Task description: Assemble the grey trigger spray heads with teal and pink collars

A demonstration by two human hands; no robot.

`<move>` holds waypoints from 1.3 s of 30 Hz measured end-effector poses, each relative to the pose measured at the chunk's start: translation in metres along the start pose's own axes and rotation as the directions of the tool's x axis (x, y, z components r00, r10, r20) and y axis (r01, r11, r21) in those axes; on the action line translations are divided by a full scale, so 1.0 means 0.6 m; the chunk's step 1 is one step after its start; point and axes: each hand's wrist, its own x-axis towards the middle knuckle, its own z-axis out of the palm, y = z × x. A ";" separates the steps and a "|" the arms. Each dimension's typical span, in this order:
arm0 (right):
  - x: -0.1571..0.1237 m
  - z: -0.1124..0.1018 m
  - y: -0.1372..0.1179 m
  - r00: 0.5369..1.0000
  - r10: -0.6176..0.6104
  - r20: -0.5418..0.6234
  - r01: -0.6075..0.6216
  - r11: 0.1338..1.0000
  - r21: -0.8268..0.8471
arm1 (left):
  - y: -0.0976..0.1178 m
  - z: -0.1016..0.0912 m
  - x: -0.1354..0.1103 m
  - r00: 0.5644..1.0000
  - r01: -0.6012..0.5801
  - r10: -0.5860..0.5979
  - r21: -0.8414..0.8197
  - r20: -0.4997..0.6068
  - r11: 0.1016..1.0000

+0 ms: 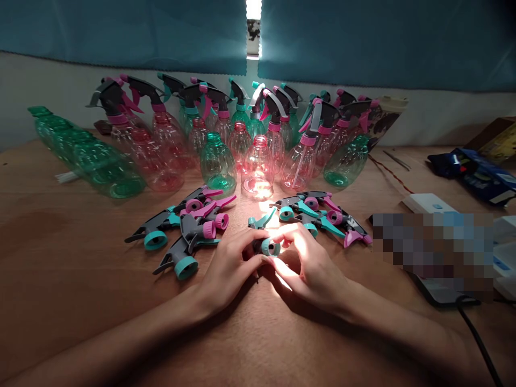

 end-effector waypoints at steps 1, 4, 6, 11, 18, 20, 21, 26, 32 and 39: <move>0.000 0.000 -0.001 1.000 -0.005 -0.002 0.005 1.000 -0.019 | -0.001 0.000 0.000 1.000 -0.003 0.003 0.007 -0.003 1.000; -0.001 -0.002 -0.002 0.999 0.036 0.005 -0.035 0.999 -0.023 | -0.002 0.001 0.000 1.000 -0.004 0.005 0.020 -0.013 1.000; -0.002 -0.006 -0.001 0.994 0.111 0.023 -0.112 0.994 0.019 | -0.002 0.001 0.001 1.000 -0.006 0.006 0.013 -0.014 1.000; 0.000 -0.014 0.001 0.994 0.110 0.011 -0.110 0.993 0.044 | 0.000 0.001 0.002 1.000 -0.024 0.024 0.000 -0.015 1.000; -0.002 -0.012 -0.012 0.994 0.097 -0.050 -0.098 0.995 -0.001 | 0.002 0.000 0.002 0.999 -0.029 0.030 0.039 -0.036 0.999; -0.003 -0.012 -0.015 0.992 0.119 -0.040 -0.118 0.993 0.015 | 0.002 0.001 0.002 0.998 -0.055 0.057 0.052 -0.038 0.997; -0.002 -0.012 -0.016 0.991 0.131 -0.032 -0.130 0.991 0.022 | 0.002 0.001 0.002 0.997 -0.068 0.070 0.057 -0.040 0.996; 0.003 -0.014 -0.024 0.913 0.406 0.046 -0.408 0.901 0.149 | 0.000 0.001 0.000 0.988 -0.135 0.142 0.111 -0.056 0.985; 0.009 -0.017 -0.036 0.761 0.637 0.121 -0.639 0.703 0.311 | 0.001 0.006 -0.003 0.956 -0.257 0.284 0.255 -0.076 0.932; 0.011 -0.015 -0.035 0.698 0.689 0.194 -0.661 0.516 0.545 | -0.004 0.017 -0.006 0.847 -0.409 0.520 0.489 -0.111 0.771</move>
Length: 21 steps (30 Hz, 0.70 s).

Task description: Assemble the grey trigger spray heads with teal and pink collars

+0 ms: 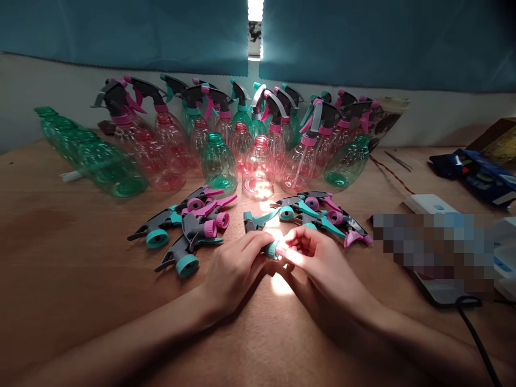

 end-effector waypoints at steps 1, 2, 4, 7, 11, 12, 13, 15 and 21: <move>0.000 0.001 0.000 1.000 -0.003 0.002 0.003 1.000 0.021 | 0.000 0.001 0.000 1.000 -0.014 0.015 0.025 -0.011 1.000; 0.001 0.002 0.001 1.000 -0.012 -0.001 0.012 0.999 0.040 | 0.000 0.002 0.001 0.999 -0.027 0.028 0.047 -0.020 0.999; 0.002 0.004 0.006 0.999 -0.046 -0.023 0.048 0.996 0.080 | -0.001 0.001 0.003 0.999 -0.042 0.044 0.079 -0.027 0.996; 0.007 0.008 0.018 0.990 -0.120 -0.068 0.128 0.984 0.123 | -0.003 -0.001 0.005 0.999 -0.037 0.038 0.094 -0.016 0.995; 0.015 0.010 0.030 0.981 -0.178 -0.079 0.187 0.975 0.121 | -0.004 -0.005 0.007 1.000 -0.010 0.007 0.140 0.021 0.990; 0.017 0.010 0.031 0.980 -0.184 -0.072 0.191 0.975 0.111 | -0.003 -0.006 0.007 1.000 -0.017 0.013 0.166 0.023 0.986; 0.017 0.009 0.032 0.980 -0.188 -0.067 0.194 0.977 0.094 | -0.002 -0.007 0.008 0.999 -0.031 0.027 0.198 0.022 0.980; 0.016 0.008 0.034 0.978 -0.197 -0.066 0.199 0.980 0.025 | 0.001 -0.008 0.009 0.998 -0.068 0.065 0.270 0.023 0.960; 0.015 0.001 0.037 0.970 -0.236 -0.061 0.218 0.953 -0.212 | 0.009 -0.006 0.008 0.992 -0.129 0.110 0.462 0.068 0.878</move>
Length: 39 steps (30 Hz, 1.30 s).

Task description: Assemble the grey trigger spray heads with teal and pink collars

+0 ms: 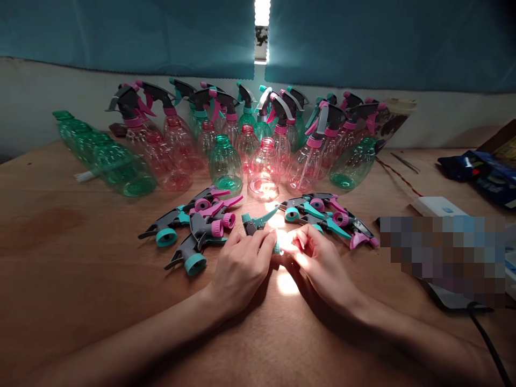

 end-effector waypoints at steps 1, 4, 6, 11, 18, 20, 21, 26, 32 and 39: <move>0.002 0.000 -0.001 1.000 0.014 0.011 -0.014 1.000 0.004 | 0.000 0.001 0.000 1.000 0.000 0.000 0.008 0.006 1.000; 0.008 0.000 -0.009 0.990 0.119 0.070 -0.126 0.986 0.110 | -0.001 0.004 -0.001 1.000 0.001 -0.001 -0.014 0.013 1.000; 0.010 0.001 -0.016 0.974 0.178 0.139 -0.203 0.960 0.194 | -0.001 0.005 -0.001 1.000 -0.001 0.001 -0.018 0.017 1.000; 0.006 0.001 -0.024 0.941 0.223 0.255 -0.293 0.913 0.283 | 0.001 0.007 -0.002 1.000 -0.011 0.011 0.011 0.011 1.000; 0.017 -0.015 -0.031 0.933 0.239 0.271 -0.278 0.953 0.116 | 0.003 0.003 0.001 1.000 -0.025 0.025 -0.022 0.018 0.999; 0.023 -0.020 -0.030 0.938 0.215 0.272 -0.240 0.969 0.063 | 0.003 0.002 0.001 0.999 -0.030 0.031 -0.042 0.015 0.999; 0.025 -0.023 -0.029 0.939 0.202 0.278 -0.223 0.974 0.047 | 0.003 0.002 0.001 0.999 -0.032 0.033 -0.053 0.018 0.998; 0.032 -0.026 -0.018 0.943 0.191 0.274 -0.200 0.980 0.004 | -0.001 0.005 0.000 0.999 -0.011 0.018 -0.123 0.051 0.992; 0.019 -0.014 -0.013 0.979 0.135 0.153 -0.146 0.987 0.063 | -0.006 0.007 0.001 0.997 0.039 -0.027 -0.156 0.078 0.987; -0.009 -0.034 -0.032 0.893 -0.450 0.020 0.440 0.863 -0.248 | -0.016 0.004 0.004 0.965 0.220 -0.162 -0.304 0.205 0.927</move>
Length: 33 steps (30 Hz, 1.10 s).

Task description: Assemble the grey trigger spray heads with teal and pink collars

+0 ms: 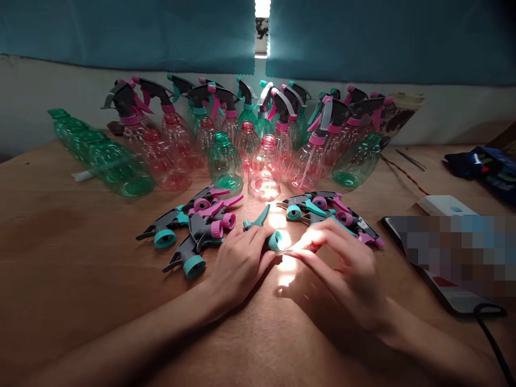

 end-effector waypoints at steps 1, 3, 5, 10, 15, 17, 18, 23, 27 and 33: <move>0.000 -0.004 0.003 0.994 -0.098 -0.048 0.095 0.993 -0.064 | -0.001 -0.001 0.001 1.000 0.021 -0.021 -0.070 0.012 0.997; 0.003 -0.007 0.013 0.966 -0.241 -0.091 0.227 0.964 -0.136 | -0.004 -0.003 0.002 0.996 0.084 -0.079 -0.222 0.029 0.971; 0.005 -0.005 0.023 0.943 -0.326 -0.060 0.318 0.941 -0.118 | -0.008 -0.002 0.004 0.987 0.161 -0.152 -0.362 0.054 0.918; 0.002 0.007 0.034 0.911 -0.410 0.039 0.411 0.911 -0.029 | -0.009 0.000 0.005 0.961 0.274 -0.246 -0.551 0.126 0.788; -0.004 0.012 0.041 0.905 -0.420 0.072 0.425 0.903 -0.066 | 0.002 -0.003 0.001 0.954 0.300 -0.234 -0.618 0.188 0.727; -0.001 0.010 0.042 0.908 -0.412 0.076 0.418 0.904 -0.090 | 0.004 -0.004 0.001 0.951 0.310 -0.238 -0.629 0.199 0.713; 0.001 0.009 0.042 0.905 -0.417 0.082 0.424 0.900 -0.103 | 0.004 -0.004 0.000 0.950 0.313 -0.241 -0.633 0.200 0.708; 0.010 -0.002 0.034 0.861 -0.493 0.123 0.508 0.840 -0.188 | 0.000 -0.003 0.000 0.945 0.328 -0.256 -0.637 0.206 0.698; 0.013 -0.003 0.036 0.893 -0.450 0.032 0.446 0.871 -0.208 | 0.000 -0.004 0.001 0.936 0.351 -0.255 -0.626 0.241 0.696; 0.008 0.001 0.046 0.941 -0.338 -0.005 0.335 0.934 -0.126 | 0.004 -0.010 0.002 0.950 0.308 -0.206 -0.578 0.236 0.756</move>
